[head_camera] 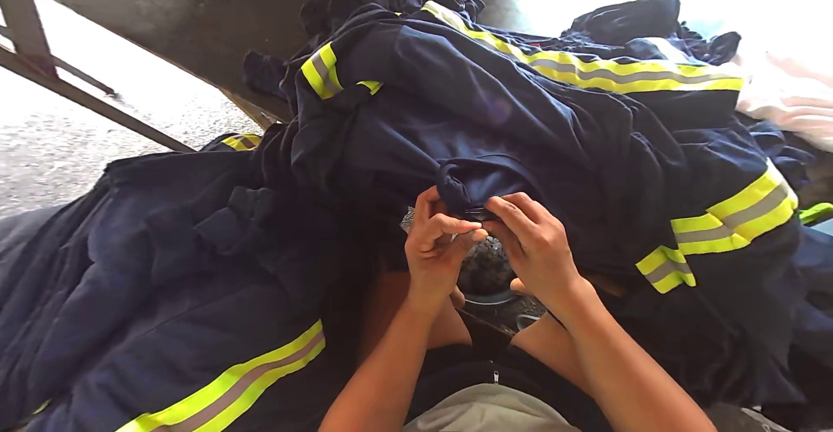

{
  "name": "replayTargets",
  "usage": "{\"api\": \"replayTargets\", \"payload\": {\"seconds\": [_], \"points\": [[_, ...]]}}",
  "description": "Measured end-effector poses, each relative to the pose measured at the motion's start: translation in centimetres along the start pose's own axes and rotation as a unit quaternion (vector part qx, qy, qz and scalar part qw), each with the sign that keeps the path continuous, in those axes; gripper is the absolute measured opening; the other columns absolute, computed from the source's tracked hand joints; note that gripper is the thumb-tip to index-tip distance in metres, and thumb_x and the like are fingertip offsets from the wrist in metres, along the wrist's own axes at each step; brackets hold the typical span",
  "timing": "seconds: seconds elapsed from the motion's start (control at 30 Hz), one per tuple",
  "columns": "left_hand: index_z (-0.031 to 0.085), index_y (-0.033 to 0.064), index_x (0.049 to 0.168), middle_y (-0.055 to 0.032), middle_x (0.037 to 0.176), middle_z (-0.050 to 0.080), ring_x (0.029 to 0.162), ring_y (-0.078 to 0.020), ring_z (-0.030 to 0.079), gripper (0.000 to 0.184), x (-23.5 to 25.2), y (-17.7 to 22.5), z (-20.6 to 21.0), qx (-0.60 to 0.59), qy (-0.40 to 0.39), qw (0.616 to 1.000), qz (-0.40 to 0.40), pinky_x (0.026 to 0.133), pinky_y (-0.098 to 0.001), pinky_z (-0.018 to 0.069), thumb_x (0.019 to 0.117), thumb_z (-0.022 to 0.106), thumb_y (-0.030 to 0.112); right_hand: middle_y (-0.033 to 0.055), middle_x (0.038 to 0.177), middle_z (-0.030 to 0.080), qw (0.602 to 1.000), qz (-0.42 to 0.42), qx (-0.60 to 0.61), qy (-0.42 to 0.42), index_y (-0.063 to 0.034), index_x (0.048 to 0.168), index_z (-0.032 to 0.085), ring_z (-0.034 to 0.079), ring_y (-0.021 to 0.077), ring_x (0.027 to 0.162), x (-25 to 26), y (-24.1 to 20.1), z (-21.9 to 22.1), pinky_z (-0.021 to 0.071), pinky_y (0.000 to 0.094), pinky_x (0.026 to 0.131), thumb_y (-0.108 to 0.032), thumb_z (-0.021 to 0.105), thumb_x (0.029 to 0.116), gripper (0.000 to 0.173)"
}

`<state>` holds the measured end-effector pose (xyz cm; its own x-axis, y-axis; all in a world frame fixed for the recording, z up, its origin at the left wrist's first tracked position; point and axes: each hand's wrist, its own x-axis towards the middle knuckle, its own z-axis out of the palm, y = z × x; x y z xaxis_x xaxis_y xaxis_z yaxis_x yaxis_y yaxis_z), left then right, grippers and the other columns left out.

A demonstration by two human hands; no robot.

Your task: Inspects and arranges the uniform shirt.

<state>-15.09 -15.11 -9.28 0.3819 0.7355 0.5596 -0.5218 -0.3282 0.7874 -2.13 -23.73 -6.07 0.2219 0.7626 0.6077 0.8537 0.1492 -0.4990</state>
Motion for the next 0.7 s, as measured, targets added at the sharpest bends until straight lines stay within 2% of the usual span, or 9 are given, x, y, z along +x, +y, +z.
{"api": "replayTargets", "payload": {"seconds": [0.03, 0.13, 0.2, 0.4, 0.6, 0.7], "points": [[0.077, 0.0232, 0.102, 0.0084, 0.131, 0.059, 0.114, -0.0033, 0.06, 0.012, 0.0, 0.0, -0.1, -0.001, -0.009, 1.0, -0.002, 0.095, -0.0215, 0.0543, 0.0908, 0.077, 0.018, 0.0113, 0.098, 0.071, 1.0, 0.004, 0.0, 0.001, -0.0026, 0.109, 0.073, 0.069, 0.0188, 0.087, 0.1, 0.1, -0.2, 0.0568, 0.0321, 0.078, -0.018, 0.063, 0.1008, 0.02], [0.077, 0.0233, 0.1, 0.0062, 0.145, 0.053, 0.131, -0.0106, 0.054, 0.01, -0.1, 0.5, -0.2, -0.02, -0.044, 0.999, -0.009, 0.106, -0.0312, 0.0523, 0.0898, 0.078, 0.022, 0.0114, 0.102, 0.068, 0.999, 0.048, 0.006, -0.006, -0.0025, 0.114, 0.07, 0.068, 0.0185, 0.087, 0.0, 0.8, -1.6, 0.0589, 0.0343, 0.077, -0.02, 0.065, 0.1005, 0.023], [0.077, 0.023, 0.1, 0.0048, 0.149, 0.05, 0.136, -0.0138, 0.051, 0.011, -0.2, 0.7, -0.3, -0.045, -0.054, 0.997, -0.017, 0.109, -0.0351, 0.0509, 0.0893, 0.079, 0.023, 0.0128, 0.104, 0.067, 0.997, 0.079, -0.003, -0.005, -0.0017, 0.118, 0.069, 0.067, 0.0189, 0.087, -0.5, 1.4, -2.6, 0.0588, 0.0351, 0.077, -0.022, 0.066, 0.0997, 0.027], [0.078, 0.0236, 0.102, 0.0021, 0.154, 0.047, 0.138, -0.0169, 0.05, 0.011, -0.4, 0.7, -0.4, -0.087, -0.061, 0.994, -0.021, 0.111, -0.0376, 0.0495, 0.0904, 0.078, 0.025, 0.0133, 0.108, 0.069, 0.993, 0.112, -0.015, -0.041, -0.003, 0.116, 0.071, 0.069, 0.0191, 0.094, -2.5, 2.2, -3.5, 0.0587, 0.0335, 0.083, -0.025, 0.065, 0.1, 0.028], [0.078, 0.0249, 0.1, 0.0023, 0.154, 0.046, 0.139, -0.0174, 0.049, 0.01, -0.7, 1.0, -0.3, -0.083, -0.059, 0.994, -0.025, 0.111, -0.0378, 0.0493, 0.0902, 0.078, 0.026, 0.0126, 0.105, 0.068, 0.995, 0.094, 0.006, -0.022, -0.0023, 0.116, 0.071, 0.068, 0.017, 0.092, -1.8, 1.8, -2.2, 0.0576, 0.0303, 0.082, -0.024, 0.065, 0.1004, 0.027], [0.078, 0.0249, 0.101, 0.0015, 0.155, 0.045, 0.139, -0.0181, 0.049, 0.011, -0.7, 1.2, -0.4, -0.084, -0.062, 0.994, -0.023, 0.112, -0.039, 0.0489, 0.0898, 0.079, 0.025, 0.0119, 0.102, 0.068, 0.997, 0.082, 0.003, -0.004, -0.0023, 0.112, 0.074, 0.068, 0.0174, 0.09, -1.5, 2.0, -1.7, 0.0582, 0.031, 0.08, -0.019, 0.064, 0.1003, 0.022]]}}
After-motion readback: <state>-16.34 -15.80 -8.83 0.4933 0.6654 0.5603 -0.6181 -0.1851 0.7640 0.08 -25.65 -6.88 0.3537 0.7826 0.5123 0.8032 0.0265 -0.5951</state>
